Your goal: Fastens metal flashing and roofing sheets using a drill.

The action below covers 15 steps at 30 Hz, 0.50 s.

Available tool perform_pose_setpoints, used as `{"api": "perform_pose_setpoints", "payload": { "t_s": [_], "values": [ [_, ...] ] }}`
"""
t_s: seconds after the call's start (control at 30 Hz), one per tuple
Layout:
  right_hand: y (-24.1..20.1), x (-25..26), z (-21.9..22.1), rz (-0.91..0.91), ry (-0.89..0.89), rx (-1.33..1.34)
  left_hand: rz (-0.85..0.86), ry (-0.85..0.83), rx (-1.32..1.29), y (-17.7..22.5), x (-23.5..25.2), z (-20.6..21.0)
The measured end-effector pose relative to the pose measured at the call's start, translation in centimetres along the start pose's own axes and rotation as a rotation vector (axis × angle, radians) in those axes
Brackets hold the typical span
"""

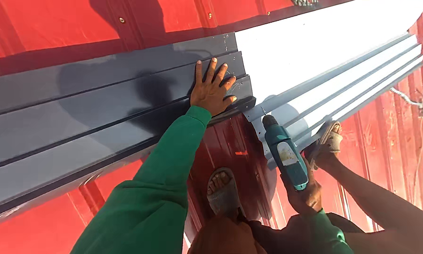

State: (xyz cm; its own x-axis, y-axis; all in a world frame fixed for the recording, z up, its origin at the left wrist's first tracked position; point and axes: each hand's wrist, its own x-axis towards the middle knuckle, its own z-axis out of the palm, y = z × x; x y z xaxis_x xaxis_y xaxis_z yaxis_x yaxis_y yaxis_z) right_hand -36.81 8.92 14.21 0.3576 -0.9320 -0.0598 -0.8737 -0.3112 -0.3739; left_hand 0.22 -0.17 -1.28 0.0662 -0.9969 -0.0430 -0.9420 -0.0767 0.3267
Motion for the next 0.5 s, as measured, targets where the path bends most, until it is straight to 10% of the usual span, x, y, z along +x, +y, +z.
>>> {"api": "perform_pose_setpoints", "payload": {
  "t_s": [0.5],
  "values": [
    [-0.8,-0.2,4.5,0.553,-0.010,1.032,-0.020,-0.051,0.054,-1.2,0.8,0.9]
  ]
}}
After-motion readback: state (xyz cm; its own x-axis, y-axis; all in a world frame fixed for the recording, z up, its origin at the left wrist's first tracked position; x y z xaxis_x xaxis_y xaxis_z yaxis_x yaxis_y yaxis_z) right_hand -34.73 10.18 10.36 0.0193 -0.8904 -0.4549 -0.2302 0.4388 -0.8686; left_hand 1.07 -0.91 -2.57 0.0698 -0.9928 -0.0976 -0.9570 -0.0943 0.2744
